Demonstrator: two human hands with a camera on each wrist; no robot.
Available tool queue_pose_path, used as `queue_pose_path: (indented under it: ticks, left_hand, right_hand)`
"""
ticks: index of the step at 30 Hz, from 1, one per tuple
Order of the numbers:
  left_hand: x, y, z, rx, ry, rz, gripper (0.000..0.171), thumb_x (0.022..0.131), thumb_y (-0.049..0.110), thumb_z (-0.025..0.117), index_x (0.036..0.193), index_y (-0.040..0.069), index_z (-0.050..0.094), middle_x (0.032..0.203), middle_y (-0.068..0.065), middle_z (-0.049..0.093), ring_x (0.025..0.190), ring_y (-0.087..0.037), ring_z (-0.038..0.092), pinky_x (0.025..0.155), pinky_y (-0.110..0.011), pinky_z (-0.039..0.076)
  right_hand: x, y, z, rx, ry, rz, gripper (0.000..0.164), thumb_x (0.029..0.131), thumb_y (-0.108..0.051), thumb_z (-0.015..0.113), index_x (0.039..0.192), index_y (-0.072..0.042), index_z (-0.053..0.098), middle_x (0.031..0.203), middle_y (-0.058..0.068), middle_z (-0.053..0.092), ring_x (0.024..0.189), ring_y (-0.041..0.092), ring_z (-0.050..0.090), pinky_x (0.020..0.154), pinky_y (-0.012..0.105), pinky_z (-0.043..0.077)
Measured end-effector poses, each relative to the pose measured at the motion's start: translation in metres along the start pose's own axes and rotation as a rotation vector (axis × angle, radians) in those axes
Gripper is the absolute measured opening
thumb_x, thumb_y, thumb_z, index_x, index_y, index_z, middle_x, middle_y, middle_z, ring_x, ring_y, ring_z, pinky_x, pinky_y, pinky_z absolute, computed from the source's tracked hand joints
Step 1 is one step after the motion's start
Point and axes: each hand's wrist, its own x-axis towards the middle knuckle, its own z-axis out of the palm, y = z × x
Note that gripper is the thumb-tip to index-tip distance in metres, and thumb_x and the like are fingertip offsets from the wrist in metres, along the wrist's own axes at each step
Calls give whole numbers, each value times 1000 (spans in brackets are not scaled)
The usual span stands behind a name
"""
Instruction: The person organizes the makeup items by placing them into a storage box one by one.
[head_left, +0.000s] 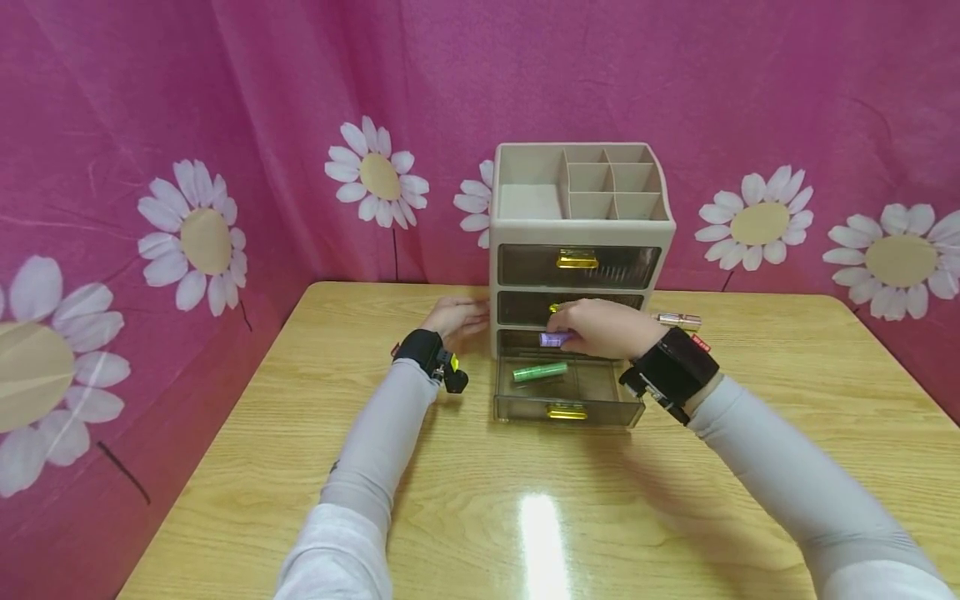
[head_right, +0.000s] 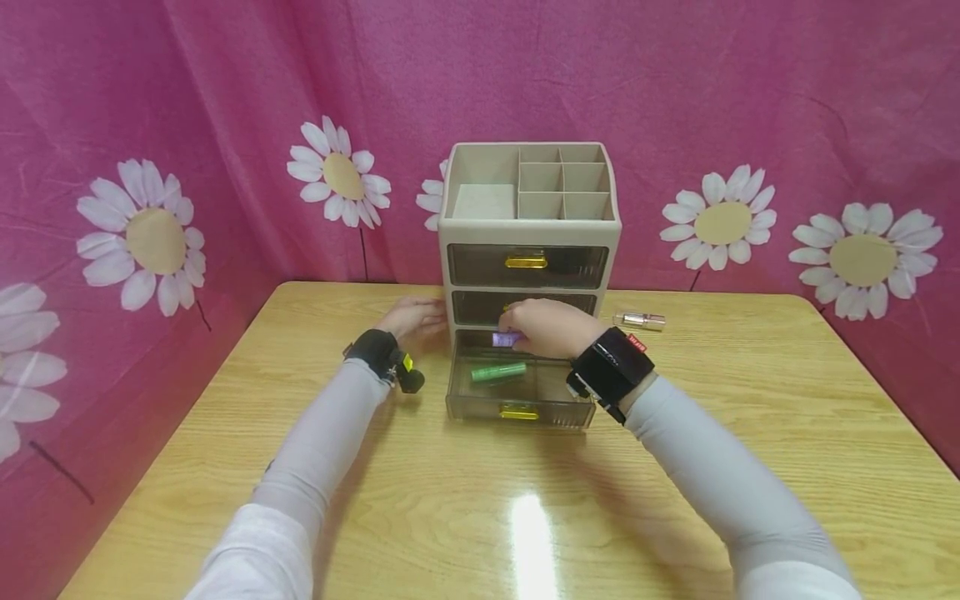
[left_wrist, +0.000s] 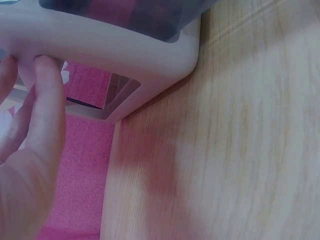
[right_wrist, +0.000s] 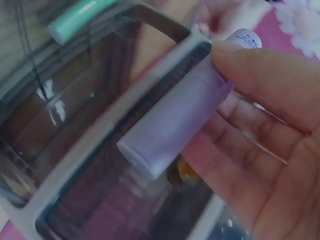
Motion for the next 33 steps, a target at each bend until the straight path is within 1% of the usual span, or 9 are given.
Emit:
queue_pose_path:
  ticks: [7,8,11,14,15,18,24,28,33]
  left_hand:
    - [-1,2,1,-1,1,1,38,92,-3,50,128,-12,43,130,-24,48,119,-32,48,98,-35,45]
    - [-3,4,2,-2,-2,0,38,92,-3,49,128,-12,43,130,-24,48,119,-32,47,98,-35,45]
    - [-3,3,2,-6,-8,2,38,92,-4,48,128,-12,42,130,-24,47,119,-33,47,99,-35,44]
    - [-2,2,1,2,-11,2,38,93,-4,47,129,-12,41,131,-24,46,120,-33,46,99,-34,44]
    - [0,0,0,0,-9,2,38,93,-4,47,129,-12,42,131,-24,46,120,-33,46,98,-34,45]
    - [0,1,0,-3,-7,1,38,92,-3,48,129,-12,42,131,-23,47,120,-32,46,98,-34,45]
    - [0,2,-1,8,2,13,37,92,-3,49,128,-11,44,129,-23,49,118,-32,48,98,-35,45]
    - [0,1,0,12,-3,14,37,92,-3,49,127,-11,44,130,-24,48,118,-33,48,96,-33,47]
    - [1,0,-1,0,5,5,36,92,-3,50,127,-11,46,129,-23,49,118,-33,48,96,-33,47]
  right_hand:
    - [21,0,19,28,-133,-34,10,76,0,70,81,-4,62,74,2,58,63,10,45,55,24,43]
    - [24,1,22,32,-149,-39,10,76,0,69,79,-4,61,73,2,57,62,10,43,54,23,41]
    - [31,2,32,41,-201,-39,10,76,0,68,77,-5,60,70,0,56,60,8,42,51,21,39]
    - [36,3,40,61,-240,-23,11,74,0,69,74,-6,59,63,-4,50,56,7,39,48,18,33]
    - [38,3,41,68,-247,-19,13,73,1,69,72,-7,58,61,-6,46,55,7,38,47,17,31]
    - [41,4,45,86,-258,-21,16,71,1,70,69,-7,56,58,-9,38,53,6,35,46,16,25]
    - [48,2,50,94,-274,-71,18,65,5,68,65,-6,54,55,-10,33,51,5,31,46,15,22]
    - [49,0,53,89,-294,-57,18,63,5,67,63,-5,52,54,-11,31,51,5,30,46,16,20]
    - [49,-2,56,80,-281,-57,20,61,5,68,62,-5,50,54,-11,29,51,7,29,45,17,20]
